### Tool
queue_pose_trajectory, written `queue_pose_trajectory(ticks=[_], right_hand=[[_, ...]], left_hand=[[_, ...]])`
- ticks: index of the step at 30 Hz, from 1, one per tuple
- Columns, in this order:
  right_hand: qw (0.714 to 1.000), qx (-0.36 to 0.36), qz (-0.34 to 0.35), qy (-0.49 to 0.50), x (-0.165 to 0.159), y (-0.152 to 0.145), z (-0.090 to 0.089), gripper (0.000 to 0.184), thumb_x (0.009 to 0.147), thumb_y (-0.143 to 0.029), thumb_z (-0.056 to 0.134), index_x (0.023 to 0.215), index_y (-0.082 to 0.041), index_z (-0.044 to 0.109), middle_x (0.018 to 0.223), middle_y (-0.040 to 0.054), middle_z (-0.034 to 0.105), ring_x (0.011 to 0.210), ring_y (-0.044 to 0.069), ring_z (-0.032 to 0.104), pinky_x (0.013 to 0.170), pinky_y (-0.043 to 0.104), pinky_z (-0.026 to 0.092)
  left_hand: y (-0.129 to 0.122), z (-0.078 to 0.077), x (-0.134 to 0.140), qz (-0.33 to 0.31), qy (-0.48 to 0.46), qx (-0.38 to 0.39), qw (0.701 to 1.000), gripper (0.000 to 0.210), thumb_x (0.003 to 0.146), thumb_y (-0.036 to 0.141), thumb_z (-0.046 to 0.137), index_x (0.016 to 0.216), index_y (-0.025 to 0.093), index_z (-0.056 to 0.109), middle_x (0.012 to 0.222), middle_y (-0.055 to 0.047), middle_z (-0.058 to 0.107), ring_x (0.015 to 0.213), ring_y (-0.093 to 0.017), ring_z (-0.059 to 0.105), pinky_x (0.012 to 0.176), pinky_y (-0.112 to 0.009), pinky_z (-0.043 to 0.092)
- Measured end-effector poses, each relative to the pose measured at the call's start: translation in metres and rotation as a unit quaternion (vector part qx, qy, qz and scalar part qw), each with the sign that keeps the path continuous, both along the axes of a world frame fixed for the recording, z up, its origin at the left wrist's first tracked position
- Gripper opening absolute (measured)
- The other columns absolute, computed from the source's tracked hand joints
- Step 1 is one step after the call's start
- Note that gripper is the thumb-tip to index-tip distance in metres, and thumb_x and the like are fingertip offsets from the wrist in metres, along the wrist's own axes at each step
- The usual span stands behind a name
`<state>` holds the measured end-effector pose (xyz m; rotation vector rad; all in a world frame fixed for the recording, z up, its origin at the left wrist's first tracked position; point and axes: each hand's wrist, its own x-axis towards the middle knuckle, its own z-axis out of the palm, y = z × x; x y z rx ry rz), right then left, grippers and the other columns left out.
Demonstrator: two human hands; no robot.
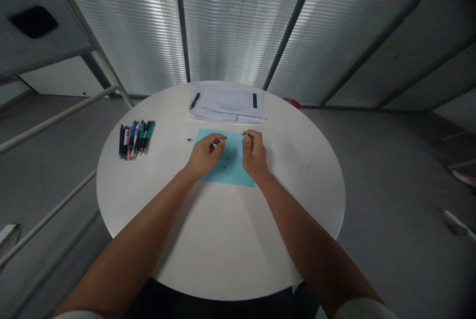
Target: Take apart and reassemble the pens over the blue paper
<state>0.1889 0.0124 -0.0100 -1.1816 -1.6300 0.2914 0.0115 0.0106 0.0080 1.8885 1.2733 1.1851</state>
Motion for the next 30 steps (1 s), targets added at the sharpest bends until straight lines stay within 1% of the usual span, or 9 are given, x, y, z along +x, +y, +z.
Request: queue_pose_trajectory(ticks=[3, 7, 9, 12, 14, 18, 22, 25, 30], right_hand=[[0.999, 0.005, -0.021, 0.023, 0.001, 0.001, -0.003, 0.032, 0.099, -0.046, 0.032, 0.115, -0.024, 0.049, 0.099, 0.0073, 0.064, 0.083, 0.018, 0.063, 0.075, 0.033, 0.049], [0.999, 0.022, -0.026, 0.014, 0.001, 0.001, -0.001, 0.032, 0.099, -0.047, 0.034, 0.114, -0.025, 0.051, 0.101, 0.0075, 0.065, 0.087, 0.019, 0.063, 0.078, 0.033, 0.050], [0.999, 0.035, -0.026, 0.006, 0.000, 0.000, 0.002, 0.032, 0.099, -0.046, 0.034, 0.114, -0.025, 0.053, 0.104, 0.0075, 0.065, 0.091, 0.019, 0.063, 0.082, 0.033, 0.050], [0.999, 0.040, -0.015, 0.004, -0.001, -0.001, 0.004, 0.031, 0.099, -0.044, 0.035, 0.117, -0.026, 0.054, 0.108, 0.0075, 0.066, 0.093, 0.019, 0.064, 0.083, 0.033, 0.050], [0.999, 0.033, -0.005, 0.004, -0.001, -0.001, 0.004, 0.032, 0.099, -0.042, 0.036, 0.120, -0.025, 0.054, 0.111, 0.0077, 0.066, 0.094, 0.019, 0.065, 0.084, 0.034, 0.051], [1.000, 0.029, 0.009, -0.004, 0.000, -0.001, 0.003, 0.033, 0.099, -0.043, 0.037, 0.119, -0.025, 0.057, 0.113, 0.0076, 0.067, 0.098, 0.020, 0.065, 0.087, 0.036, 0.051], [1.000, 0.015, 0.019, -0.012, -0.001, 0.000, 0.003, 0.034, 0.099, -0.044, 0.037, 0.118, -0.026, 0.058, 0.112, 0.0066, 0.068, 0.096, 0.020, 0.065, 0.085, 0.036, 0.052], [0.999, 0.005, 0.028, -0.021, -0.001, -0.001, 0.002, 0.032, 0.098, -0.044, 0.039, 0.117, -0.026, 0.059, 0.109, 0.0060, 0.069, 0.093, 0.019, 0.066, 0.084, 0.035, 0.053], [0.999, -0.005, 0.036, -0.031, -0.001, -0.001, 0.001, 0.031, 0.098, -0.044, 0.040, 0.115, -0.027, 0.060, 0.105, 0.0052, 0.070, 0.090, 0.018, 0.067, 0.081, 0.033, 0.053]], left_hand=[[0.002, 0.000, -0.008, 0.041, 0.108, 0.045, 0.992, 0.029, 0.089, 0.029, 0.048, 0.111, 0.021, 0.065, 0.096, -0.005, 0.067, 0.074, -0.015, 0.058, 0.075, -0.029, 0.047], [0.009, 0.002, -0.022, 0.117, 0.185, 0.053, 0.974, 0.030, 0.086, 0.023, 0.047, 0.109, 0.018, 0.065, 0.097, -0.008, 0.066, 0.089, -0.021, 0.059, 0.086, -0.034, 0.045], [0.011, 0.004, -0.027, 0.159, 0.218, 0.044, 0.962, 0.030, 0.085, 0.022, 0.047, 0.109, 0.017, 0.065, 0.099, -0.011, 0.065, 0.095, -0.024, 0.057, 0.090, -0.038, 0.044], [0.012, 0.005, -0.032, 0.222, 0.272, 0.015, 0.936, 0.033, 0.084, 0.024, 0.049, 0.113, 0.018, 0.065, 0.107, -0.015, 0.062, 0.103, -0.030, 0.054, 0.090, -0.044, 0.043], [0.012, 0.003, -0.033, 0.240, 0.298, 0.001, 0.924, 0.037, 0.083, 0.026, 0.052, 0.117, 0.018, 0.064, 0.113, -0.017, 0.059, 0.107, -0.033, 0.052, 0.090, -0.046, 0.042], [0.012, -0.004, -0.033, 0.238, 0.319, -0.026, 0.917, 0.043, 0.081, 0.026, 0.054, 0.123, 0.018, 0.062, 0.117, -0.019, 0.056, 0.111, -0.036, 0.049, 0.092, -0.049, 0.041], [0.014, -0.009, -0.034, 0.212, 0.327, -0.054, 0.919, 0.042, 0.081, 0.024, 0.052, 0.121, 0.018, 0.064, 0.116, -0.020, 0.055, 0.110, -0.037, 0.050, 0.091, -0.051, 0.043], [0.017, -0.010, -0.036, 0.196, 0.319, -0.063, 0.925, 0.038, 0.084, 0.021, 0.047, 0.116, 0.019, 0.067, 0.113, -0.019, 0.056, 0.108, -0.034, 0.052, 0.091, -0.049, 0.044], [0.023, -0.015, -0.041, 0.183, 0.305, -0.063, 0.932, 0.038, 0.086, 0.016, 0.040, 0.109, 0.017, 0.070, 0.105, -0.017, 0.059, 0.104, -0.028, 0.054, 0.093, -0.044, 0.045]])
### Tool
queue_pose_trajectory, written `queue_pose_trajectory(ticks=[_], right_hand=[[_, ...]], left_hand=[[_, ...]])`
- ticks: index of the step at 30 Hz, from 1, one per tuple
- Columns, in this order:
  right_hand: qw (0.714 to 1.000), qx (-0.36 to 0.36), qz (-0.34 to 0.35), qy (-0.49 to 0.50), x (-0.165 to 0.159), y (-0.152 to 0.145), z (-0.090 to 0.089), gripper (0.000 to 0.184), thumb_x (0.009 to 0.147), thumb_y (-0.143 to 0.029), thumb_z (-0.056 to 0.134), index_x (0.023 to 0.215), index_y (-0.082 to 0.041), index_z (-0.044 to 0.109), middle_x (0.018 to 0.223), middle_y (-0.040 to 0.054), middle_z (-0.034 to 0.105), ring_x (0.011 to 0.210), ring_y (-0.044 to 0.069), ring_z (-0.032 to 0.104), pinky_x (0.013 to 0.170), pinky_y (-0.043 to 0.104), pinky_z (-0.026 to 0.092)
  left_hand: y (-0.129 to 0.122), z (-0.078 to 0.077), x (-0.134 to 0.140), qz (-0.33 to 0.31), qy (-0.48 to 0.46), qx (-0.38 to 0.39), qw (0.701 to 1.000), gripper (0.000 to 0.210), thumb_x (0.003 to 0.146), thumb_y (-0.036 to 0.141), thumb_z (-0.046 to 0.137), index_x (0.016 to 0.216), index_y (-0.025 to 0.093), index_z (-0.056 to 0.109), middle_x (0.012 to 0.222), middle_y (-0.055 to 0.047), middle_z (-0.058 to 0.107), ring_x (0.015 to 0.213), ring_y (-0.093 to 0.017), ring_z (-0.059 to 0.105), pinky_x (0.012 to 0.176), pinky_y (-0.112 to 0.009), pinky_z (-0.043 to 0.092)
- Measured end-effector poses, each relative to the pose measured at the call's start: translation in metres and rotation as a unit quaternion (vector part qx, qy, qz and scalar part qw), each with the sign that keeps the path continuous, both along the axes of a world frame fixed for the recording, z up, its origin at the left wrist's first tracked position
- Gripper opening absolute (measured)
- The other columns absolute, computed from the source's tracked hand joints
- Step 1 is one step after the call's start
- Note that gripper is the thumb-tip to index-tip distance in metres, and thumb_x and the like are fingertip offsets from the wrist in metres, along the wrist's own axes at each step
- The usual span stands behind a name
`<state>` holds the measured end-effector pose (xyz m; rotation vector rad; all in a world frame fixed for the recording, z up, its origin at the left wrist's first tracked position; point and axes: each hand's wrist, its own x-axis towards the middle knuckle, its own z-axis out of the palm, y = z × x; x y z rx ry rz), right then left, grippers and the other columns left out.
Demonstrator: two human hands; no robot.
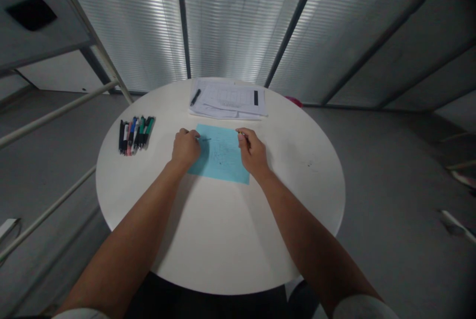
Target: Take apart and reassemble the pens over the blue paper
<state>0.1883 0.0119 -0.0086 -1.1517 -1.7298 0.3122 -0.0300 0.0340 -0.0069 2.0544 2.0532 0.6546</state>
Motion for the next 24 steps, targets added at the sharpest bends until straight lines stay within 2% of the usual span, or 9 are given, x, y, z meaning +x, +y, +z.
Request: queue_pose_trajectory(ticks=[5, 12, 18, 21, 24], right_hand=[[1.000, -0.008, 0.007, -0.012, 0.000, 0.000, 0.000, 0.031, 0.098, -0.043, 0.040, 0.115, -0.026, 0.060, 0.105, 0.0052, 0.070, 0.091, 0.018, 0.067, 0.081, 0.033, 0.053], [1.000, -0.012, 0.014, -0.021, -0.001, -0.002, 0.003, 0.032, 0.098, -0.044, 0.040, 0.115, -0.027, 0.062, 0.108, 0.0047, 0.070, 0.091, 0.018, 0.067, 0.082, 0.034, 0.053], [1.000, -0.015, 0.012, -0.019, -0.001, -0.002, 0.004, 0.033, 0.098, -0.045, 0.041, 0.114, -0.026, 0.062, 0.100, 0.0045, 0.071, 0.089, 0.018, 0.067, 0.080, 0.033, 0.054], [1.000, -0.015, 0.011, -0.021, -0.001, -0.002, 0.003, 0.032, 0.098, -0.045, 0.041, 0.114, -0.026, 0.062, 0.099, 0.0048, 0.071, 0.087, 0.018, 0.068, 0.078, 0.032, 0.053], [1.000, -0.015, 0.009, -0.023, -0.001, -0.001, 0.002, 0.032, 0.098, -0.045, 0.041, 0.113, -0.025, 0.062, 0.098, 0.0049, 0.071, 0.086, 0.018, 0.068, 0.078, 0.032, 0.053]], left_hand=[[0.002, -0.003, -0.002, -0.005, -0.009, 0.010, 1.000, 0.036, 0.086, 0.017, 0.042, 0.109, 0.017, 0.070, 0.104, -0.014, 0.060, 0.098, -0.023, 0.056, 0.092, -0.039, 0.046], [-0.002, 0.002, 0.001, -0.016, -0.007, -0.001, 1.000, 0.035, 0.086, 0.018, 0.044, 0.107, 0.019, 0.071, 0.104, -0.015, 0.059, 0.099, -0.026, 0.058, 0.090, -0.040, 0.044], [-0.001, 0.002, 0.001, -0.010, -0.023, 0.015, 1.000, 0.034, 0.085, 0.020, 0.049, 0.111, 0.020, 0.070, 0.106, -0.014, 0.059, 0.104, -0.028, 0.056, 0.093, -0.041, 0.043], [-0.004, 0.004, 0.004, -0.013, -0.011, 0.059, 0.998, 0.041, 0.086, 0.026, 0.053, 0.125, 0.018, 0.064, 0.123, -0.017, 0.057, 0.116, -0.032, 0.049, 0.100, -0.046, 0.038], [-0.010, 0.002, 0.009, -0.046, 0.022, 0.084, 0.995, 0.051, 0.088, 0.034, 0.053, 0.138, 0.023, 0.053, 0.148, -0.015, 0.042, 0.130, -0.036, 0.037, 0.104, -0.052, 0.030]])
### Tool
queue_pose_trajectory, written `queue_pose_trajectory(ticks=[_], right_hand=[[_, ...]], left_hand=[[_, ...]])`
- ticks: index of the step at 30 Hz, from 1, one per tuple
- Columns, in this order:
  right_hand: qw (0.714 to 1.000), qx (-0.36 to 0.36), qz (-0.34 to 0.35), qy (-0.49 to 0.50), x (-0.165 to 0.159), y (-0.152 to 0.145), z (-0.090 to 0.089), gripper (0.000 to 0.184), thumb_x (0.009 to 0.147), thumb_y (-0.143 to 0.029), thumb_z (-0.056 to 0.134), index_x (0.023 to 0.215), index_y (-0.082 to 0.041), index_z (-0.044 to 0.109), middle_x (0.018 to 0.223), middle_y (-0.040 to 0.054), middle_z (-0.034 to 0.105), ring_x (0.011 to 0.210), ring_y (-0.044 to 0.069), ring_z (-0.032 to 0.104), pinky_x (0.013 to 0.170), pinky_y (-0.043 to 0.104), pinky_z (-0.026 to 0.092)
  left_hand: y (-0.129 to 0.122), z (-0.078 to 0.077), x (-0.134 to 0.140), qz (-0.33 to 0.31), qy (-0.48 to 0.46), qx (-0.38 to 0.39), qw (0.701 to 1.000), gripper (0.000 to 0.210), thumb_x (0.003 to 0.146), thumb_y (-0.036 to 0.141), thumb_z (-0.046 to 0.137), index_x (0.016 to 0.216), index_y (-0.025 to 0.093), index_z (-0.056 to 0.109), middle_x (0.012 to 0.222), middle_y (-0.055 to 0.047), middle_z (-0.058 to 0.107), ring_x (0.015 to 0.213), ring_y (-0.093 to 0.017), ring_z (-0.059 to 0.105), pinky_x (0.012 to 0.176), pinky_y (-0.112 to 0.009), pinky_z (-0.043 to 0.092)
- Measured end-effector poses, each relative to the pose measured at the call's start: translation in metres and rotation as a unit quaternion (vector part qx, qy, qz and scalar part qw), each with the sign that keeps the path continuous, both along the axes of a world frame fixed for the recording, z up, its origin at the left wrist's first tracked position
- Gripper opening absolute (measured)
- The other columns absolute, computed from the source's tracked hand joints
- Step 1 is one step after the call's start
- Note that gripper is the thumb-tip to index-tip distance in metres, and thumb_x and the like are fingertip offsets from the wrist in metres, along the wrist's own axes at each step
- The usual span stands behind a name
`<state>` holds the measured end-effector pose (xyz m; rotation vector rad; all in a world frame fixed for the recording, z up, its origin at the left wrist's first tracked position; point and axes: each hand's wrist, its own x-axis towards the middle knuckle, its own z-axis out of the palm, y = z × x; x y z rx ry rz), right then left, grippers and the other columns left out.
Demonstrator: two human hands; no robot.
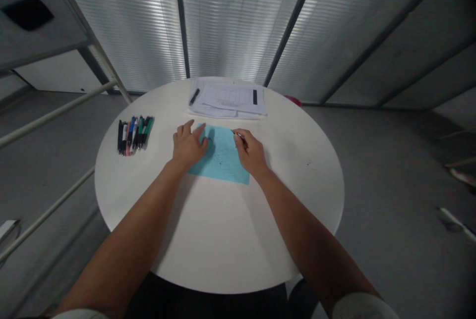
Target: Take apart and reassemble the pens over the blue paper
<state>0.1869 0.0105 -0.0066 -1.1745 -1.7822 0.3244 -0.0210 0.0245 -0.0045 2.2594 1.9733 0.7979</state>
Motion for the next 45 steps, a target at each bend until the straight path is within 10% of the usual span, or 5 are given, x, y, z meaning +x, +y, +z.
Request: queue_pose_trajectory(ticks=[7, 31, 40, 45], right_hand=[[1.000, -0.006, -0.002, -0.009, 0.000, 0.000, 0.000, 0.032, 0.097, -0.045, 0.042, 0.113, -0.026, 0.061, 0.097, 0.0041, 0.072, 0.083, 0.018, 0.067, 0.077, 0.031, 0.053], [0.999, -0.019, 0.013, -0.042, 0.000, 0.000, 0.002, 0.032, 0.097, -0.043, 0.042, 0.110, -0.024, 0.064, 0.103, 0.0037, 0.072, 0.086, 0.017, 0.067, 0.077, 0.028, 0.050], [0.998, -0.018, 0.033, -0.046, 0.000, 0.000, 0.002, 0.030, 0.098, -0.040, 0.043, 0.113, -0.026, 0.064, 0.112, 0.0031, 0.072, 0.098, 0.018, 0.067, 0.086, 0.030, 0.051], [0.998, -0.026, 0.032, -0.055, 0.000, -0.001, 0.003, 0.030, 0.097, -0.040, 0.043, 0.114, -0.026, 0.064, 0.111, 0.0031, 0.072, 0.097, 0.018, 0.068, 0.085, 0.031, 0.052]], left_hand=[[-0.001, -0.011, 0.003, -0.087, 0.068, -0.081, 0.991, 0.052, 0.095, 0.046, 0.036, 0.140, 0.026, 0.051, 0.151, -0.013, 0.042, 0.138, -0.038, 0.033, 0.108, -0.060, 0.022], [0.011, -0.001, -0.001, 0.013, -0.162, 0.005, 0.987, 0.022, 0.089, 0.033, 0.052, 0.098, 0.021, 0.068, 0.095, -0.009, 0.071, 0.097, -0.026, 0.057, 0.092, -0.042, 0.036], [0.008, 0.007, 0.017, -0.081, -0.454, -0.045, 0.886, 0.024, 0.082, 0.038, 0.061, 0.087, 0.015, 0.068, 0.075, -0.003, 0.063, 0.064, -0.012, 0.052, 0.063, -0.025, 0.040], [0.003, 0.015, 0.020, -0.114, -0.599, -0.167, 0.775, 0.028, 0.072, 0.031, 0.073, 0.095, 0.015, 0.071, 0.067, 0.000, 0.058, 0.055, -0.008, 0.045, 0.054, -0.023, 0.037]])
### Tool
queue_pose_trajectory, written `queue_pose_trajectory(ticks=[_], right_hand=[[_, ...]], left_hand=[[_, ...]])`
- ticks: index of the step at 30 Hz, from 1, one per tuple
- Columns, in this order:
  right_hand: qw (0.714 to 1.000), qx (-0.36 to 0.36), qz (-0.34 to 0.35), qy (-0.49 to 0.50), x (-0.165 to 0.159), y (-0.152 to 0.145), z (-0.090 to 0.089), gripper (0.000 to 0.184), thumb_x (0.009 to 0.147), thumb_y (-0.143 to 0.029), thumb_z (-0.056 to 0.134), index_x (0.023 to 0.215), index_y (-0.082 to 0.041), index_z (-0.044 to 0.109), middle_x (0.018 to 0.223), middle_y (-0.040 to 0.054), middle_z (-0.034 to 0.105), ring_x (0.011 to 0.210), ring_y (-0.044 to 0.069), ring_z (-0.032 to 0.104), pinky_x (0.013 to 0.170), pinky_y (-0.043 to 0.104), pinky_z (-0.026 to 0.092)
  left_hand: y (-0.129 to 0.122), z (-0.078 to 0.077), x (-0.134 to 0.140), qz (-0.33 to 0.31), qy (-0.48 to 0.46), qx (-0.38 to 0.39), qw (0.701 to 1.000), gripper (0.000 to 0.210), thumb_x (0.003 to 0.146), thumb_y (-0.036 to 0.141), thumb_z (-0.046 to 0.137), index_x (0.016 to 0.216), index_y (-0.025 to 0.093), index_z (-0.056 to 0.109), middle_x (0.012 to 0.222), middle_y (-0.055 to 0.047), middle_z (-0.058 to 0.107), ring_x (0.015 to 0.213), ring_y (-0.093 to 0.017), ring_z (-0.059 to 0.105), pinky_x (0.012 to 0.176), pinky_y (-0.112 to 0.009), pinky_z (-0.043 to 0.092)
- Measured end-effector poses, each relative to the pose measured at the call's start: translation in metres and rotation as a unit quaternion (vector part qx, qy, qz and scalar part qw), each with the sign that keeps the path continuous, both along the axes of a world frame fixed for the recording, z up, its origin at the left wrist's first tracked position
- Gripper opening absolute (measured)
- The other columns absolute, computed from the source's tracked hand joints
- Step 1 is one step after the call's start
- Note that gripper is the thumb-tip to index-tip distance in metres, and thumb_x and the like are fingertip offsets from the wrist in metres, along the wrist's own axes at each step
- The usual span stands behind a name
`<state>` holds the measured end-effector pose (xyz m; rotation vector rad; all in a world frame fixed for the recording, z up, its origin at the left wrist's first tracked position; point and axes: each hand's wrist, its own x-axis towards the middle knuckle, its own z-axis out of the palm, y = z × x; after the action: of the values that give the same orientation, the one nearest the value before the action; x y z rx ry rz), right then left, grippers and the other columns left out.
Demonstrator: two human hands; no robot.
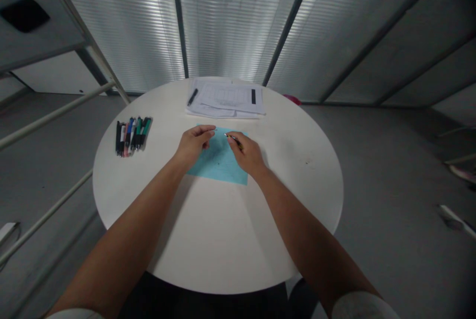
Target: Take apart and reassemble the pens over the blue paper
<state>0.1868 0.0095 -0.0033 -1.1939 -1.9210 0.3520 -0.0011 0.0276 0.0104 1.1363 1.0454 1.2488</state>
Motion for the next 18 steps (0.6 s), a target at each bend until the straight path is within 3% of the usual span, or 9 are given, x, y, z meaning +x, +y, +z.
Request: queue_pose_trajectory(ticks=[7, 18], right_hand=[[1.000, 0.002, 0.011, -0.001, -0.0001, -0.0004, 0.0001, 0.031, 0.097, -0.040, 0.043, 0.114, -0.026, 0.065, 0.112, 0.0037, 0.072, 0.098, 0.018, 0.068, 0.088, 0.031, 0.051], [1.000, 0.000, 0.019, -0.015, -0.0009, -0.0010, 0.0010, 0.033, 0.098, -0.041, 0.041, 0.116, -0.026, 0.065, 0.115, 0.0041, 0.071, 0.104, 0.019, 0.066, 0.090, 0.031, 0.050]], left_hand=[[-0.0070, 0.0037, 0.0023, -0.085, -0.091, -0.059, 0.990, 0.029, 0.072, 0.032, 0.076, 0.094, 0.015, 0.071, 0.095, -0.006, 0.066, 0.065, -0.009, 0.055, 0.060, -0.025, 0.046], [-0.0097, 0.0069, 0.0028, -0.118, -0.131, -0.090, 0.980, 0.025, 0.076, 0.026, 0.075, 0.096, 0.013, 0.068, 0.093, -0.007, 0.068, 0.060, -0.010, 0.059, 0.063, -0.029, 0.052]])
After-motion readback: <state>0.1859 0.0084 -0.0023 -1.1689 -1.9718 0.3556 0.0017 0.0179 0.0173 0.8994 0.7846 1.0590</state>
